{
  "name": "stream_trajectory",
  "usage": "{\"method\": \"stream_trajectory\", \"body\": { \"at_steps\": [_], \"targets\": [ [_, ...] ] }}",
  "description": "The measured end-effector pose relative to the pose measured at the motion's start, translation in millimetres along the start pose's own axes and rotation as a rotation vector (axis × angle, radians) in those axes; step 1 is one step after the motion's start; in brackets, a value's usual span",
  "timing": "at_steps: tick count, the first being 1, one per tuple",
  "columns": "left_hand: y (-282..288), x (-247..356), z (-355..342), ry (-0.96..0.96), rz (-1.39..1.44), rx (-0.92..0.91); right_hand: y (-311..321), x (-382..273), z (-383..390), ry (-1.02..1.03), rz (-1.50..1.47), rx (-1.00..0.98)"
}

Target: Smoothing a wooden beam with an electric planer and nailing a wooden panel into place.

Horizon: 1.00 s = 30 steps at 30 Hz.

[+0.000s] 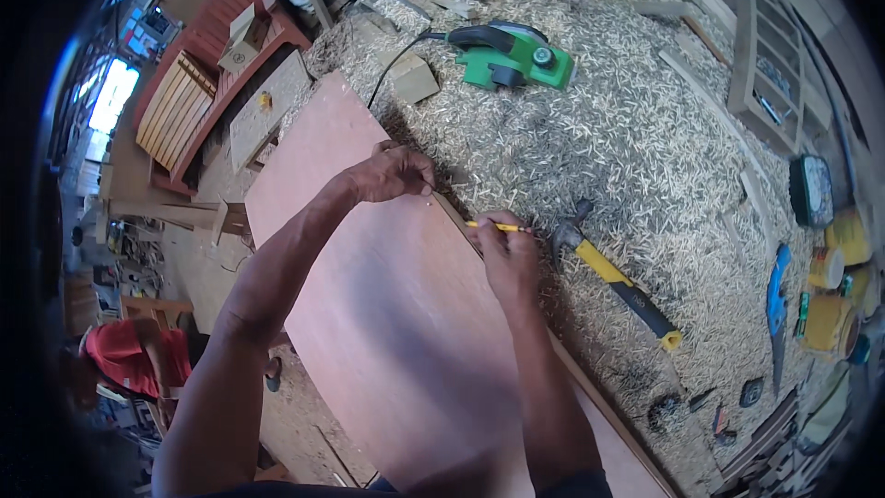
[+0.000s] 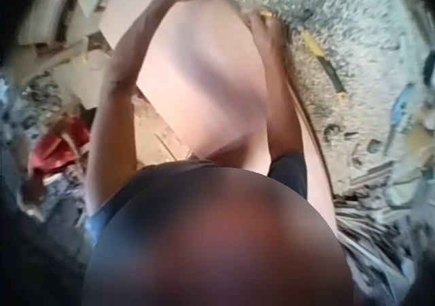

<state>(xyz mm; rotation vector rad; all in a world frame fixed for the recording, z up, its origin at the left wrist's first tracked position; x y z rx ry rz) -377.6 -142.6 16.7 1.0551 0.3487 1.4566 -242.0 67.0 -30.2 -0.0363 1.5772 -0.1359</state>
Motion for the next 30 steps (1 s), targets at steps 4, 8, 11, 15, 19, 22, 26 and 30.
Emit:
{"method": "stream_trajectory", "body": {
  "at_steps": [4,8,11,15,19,22,26,30],
  "targets": [
    [-4,0,2,-0.038,0.059,0.022,-26,-2,-22,0.05,-0.05,-0.048],
    [-6,4,6,-0.112,0.086,0.044,-38,-2,-35,0.122,0.024,-0.105],
    [-6,3,6,-0.085,0.062,0.048,-39,0,-36,0.118,0.054,-0.129],
    [-7,1,5,-0.042,0.078,0.033,-34,-7,-31,0.137,0.14,-0.143],
    [-8,-1,4,-0.033,0.06,0.047,-20,-13,-16,0.099,0.198,-0.14],
    [-8,-1,4,-0.052,0.075,0.063,-17,-18,-8,0.12,0.224,-0.149],
    [-8,-1,5,-0.027,0.071,0.065,-20,-18,-8,0.12,0.252,-0.153],
    [-6,0,6,-0.018,0.077,0.071,-25,-24,-13,0.189,0.258,-0.132]
  ]
}}
Point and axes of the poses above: each hand's wrist, its own z-axis away from the middle knuckle, its own y-axis out of the back of the hand, x = y × z, the point moved 8 cm from there along -z, towards the middle knuckle, and after that the axes turned 13 degrees about y, right-handed, at the moved point
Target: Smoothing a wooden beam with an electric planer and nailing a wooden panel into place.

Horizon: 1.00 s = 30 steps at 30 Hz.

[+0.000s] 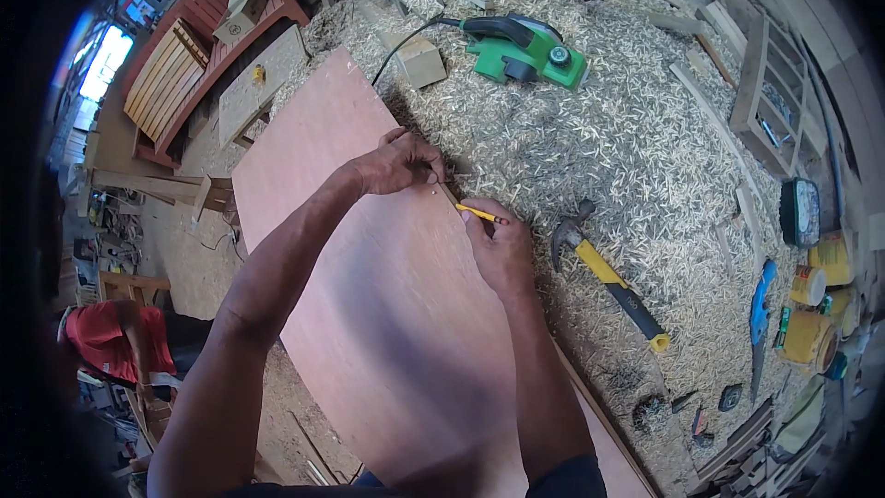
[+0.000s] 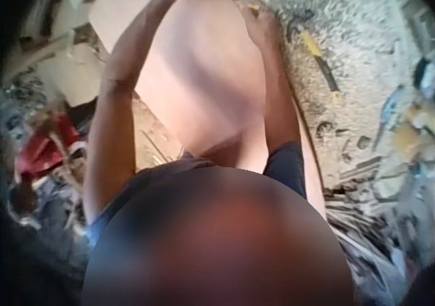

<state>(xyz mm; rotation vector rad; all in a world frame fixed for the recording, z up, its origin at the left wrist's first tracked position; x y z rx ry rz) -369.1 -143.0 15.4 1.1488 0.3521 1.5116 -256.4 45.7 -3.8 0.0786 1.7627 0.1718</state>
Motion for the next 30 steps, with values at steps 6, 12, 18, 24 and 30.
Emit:
{"method": "stream_trajectory", "body": {
  "at_steps": [6,12,18,24,30],
  "targets": [
    [0,-1,-1,-0.014,0.045,0.01,9,-2,7,-0.034,-0.005,-0.044],
    [-3,-4,-3,-0.019,0.054,0.018,28,-10,40,-0.071,0.063,-0.045],
    [-5,-6,-4,0.035,0.009,-0.028,21,-19,19,0.059,0.246,-0.116],
    [-2,-5,-2,0.036,0.023,-0.028,-5,-33,-26,0.18,0.409,-0.219],
    [-2,-5,-3,0.021,0.09,-0.024,14,-37,-8,0.091,0.415,-0.317]
  ]
}}
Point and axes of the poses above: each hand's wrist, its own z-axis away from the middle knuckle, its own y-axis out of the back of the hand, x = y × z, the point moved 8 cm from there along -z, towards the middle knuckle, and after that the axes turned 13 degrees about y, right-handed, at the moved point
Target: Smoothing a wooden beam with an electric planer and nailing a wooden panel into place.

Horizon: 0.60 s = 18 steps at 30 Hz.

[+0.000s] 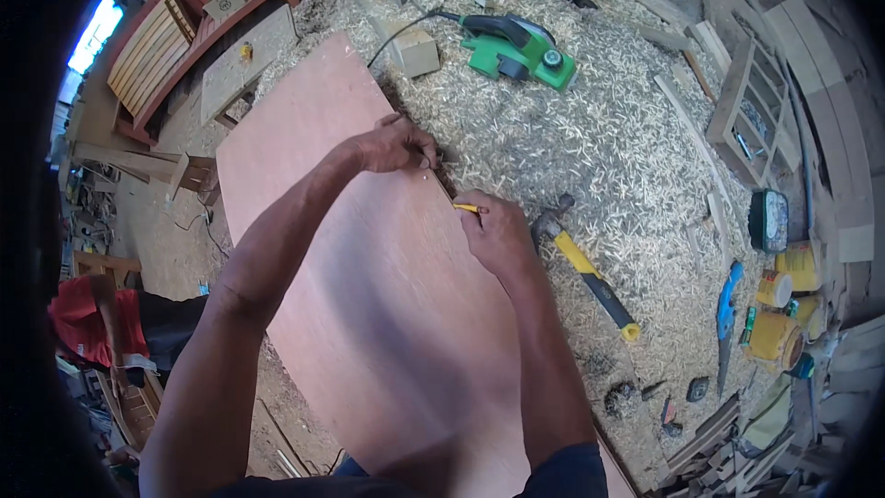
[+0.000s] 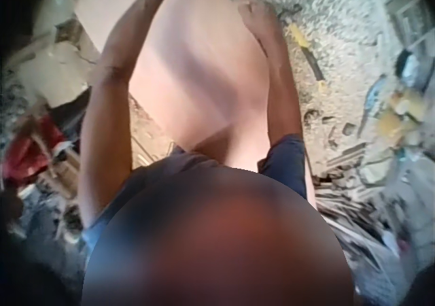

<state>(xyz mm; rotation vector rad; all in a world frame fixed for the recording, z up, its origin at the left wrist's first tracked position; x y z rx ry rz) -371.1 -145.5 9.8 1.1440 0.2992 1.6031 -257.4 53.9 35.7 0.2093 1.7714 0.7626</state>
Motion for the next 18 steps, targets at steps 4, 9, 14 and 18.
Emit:
{"method": "stream_trajectory", "body": {
  "at_steps": [4,9,14,18],
  "targets": [
    [0,-4,-7,-0.005,-0.013,-0.004,22,-6,68,0.009,0.08,-0.03],
    [-3,-6,-10,0.008,-0.075,-0.035,51,-23,155,0.039,0.165,-0.008],
    [-5,-3,-12,0.026,-0.115,-0.02,40,-23,190,0.061,0.14,0.313],
    [-4,-1,-18,0.038,-0.161,-0.035,13,-26,196,0.078,0.456,0.28]
  ]
}}
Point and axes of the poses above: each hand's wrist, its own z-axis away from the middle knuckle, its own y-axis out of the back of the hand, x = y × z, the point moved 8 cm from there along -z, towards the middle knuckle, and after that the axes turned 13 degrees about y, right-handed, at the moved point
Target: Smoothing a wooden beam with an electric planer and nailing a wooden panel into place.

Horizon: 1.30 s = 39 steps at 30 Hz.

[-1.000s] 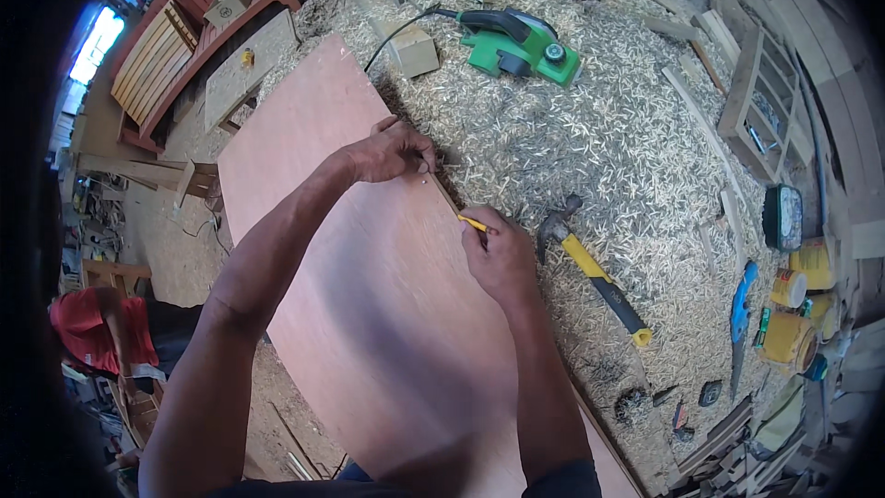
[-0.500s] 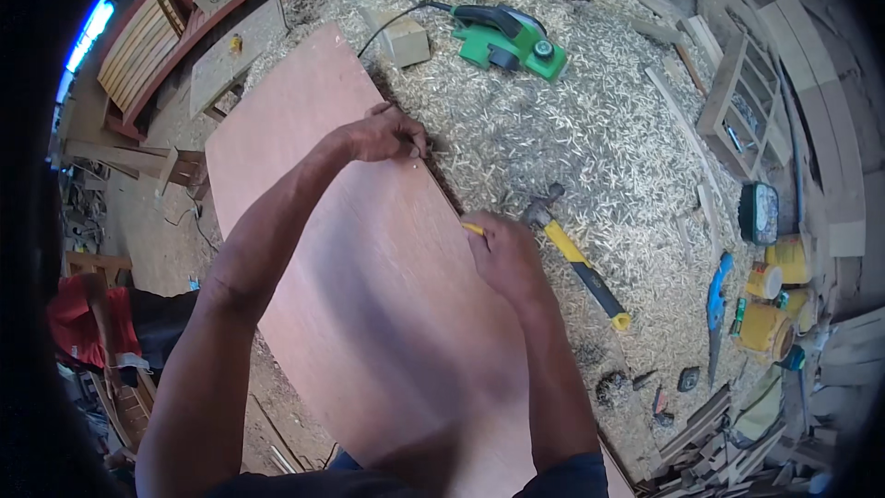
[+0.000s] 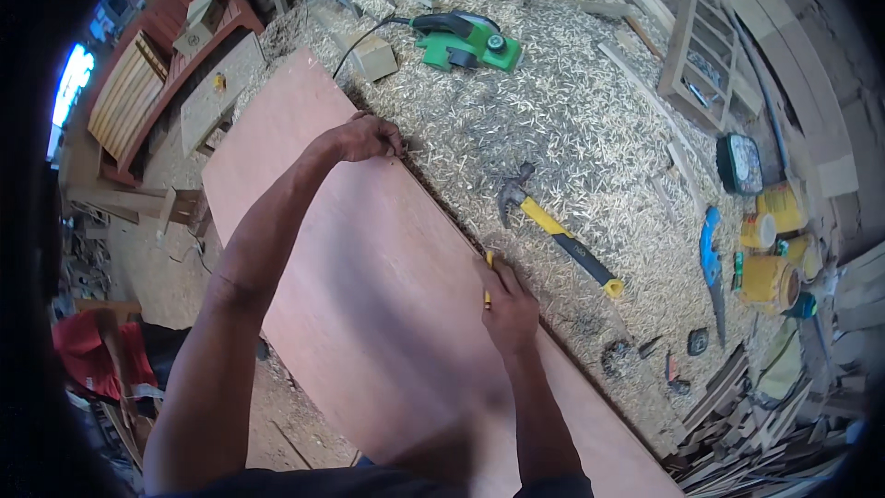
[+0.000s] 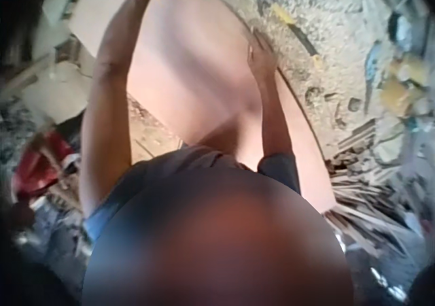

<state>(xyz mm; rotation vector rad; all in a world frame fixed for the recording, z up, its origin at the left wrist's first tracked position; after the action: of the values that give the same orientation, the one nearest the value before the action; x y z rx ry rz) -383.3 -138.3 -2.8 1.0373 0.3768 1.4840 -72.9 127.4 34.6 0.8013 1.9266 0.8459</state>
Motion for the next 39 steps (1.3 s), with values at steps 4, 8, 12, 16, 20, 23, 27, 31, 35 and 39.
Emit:
{"method": "stream_trajectory", "body": {
  "at_steps": [4,8,12,16,20,23,27,31,35,39],
  "targets": [
    [-1,5,1,0.048,-0.027,-0.004,-7,-4,3,-0.002,0.101,-0.1],
    [19,22,27,0.131,-0.289,0.558,-2,-3,2,0.006,0.116,-0.091],
    [9,20,31,0.291,-0.309,0.589,-6,2,4,-0.023,0.077,-0.115],
    [-9,12,35,0.31,-0.141,0.58,-9,9,6,-0.043,0.038,-0.122],
    [-21,24,61,0.235,-0.049,0.563,-11,14,7,-0.051,-0.018,-0.118],
    [-33,48,86,0.212,0.006,0.443,-11,15,8,-0.057,-0.048,-0.128],
    [-52,77,101,0.294,-0.05,0.348,-10,17,8,-0.072,-0.067,-0.142],
    [-52,83,99,0.356,-0.135,0.318,-5,16,5,-0.058,-0.067,-0.125],
    [-52,70,98,0.481,-0.066,0.3,-10,22,-6,-0.133,-0.164,-0.07],
    [-55,65,93,0.518,-0.057,0.294,-34,36,-42,-0.243,-0.509,0.129]
  ]
}}
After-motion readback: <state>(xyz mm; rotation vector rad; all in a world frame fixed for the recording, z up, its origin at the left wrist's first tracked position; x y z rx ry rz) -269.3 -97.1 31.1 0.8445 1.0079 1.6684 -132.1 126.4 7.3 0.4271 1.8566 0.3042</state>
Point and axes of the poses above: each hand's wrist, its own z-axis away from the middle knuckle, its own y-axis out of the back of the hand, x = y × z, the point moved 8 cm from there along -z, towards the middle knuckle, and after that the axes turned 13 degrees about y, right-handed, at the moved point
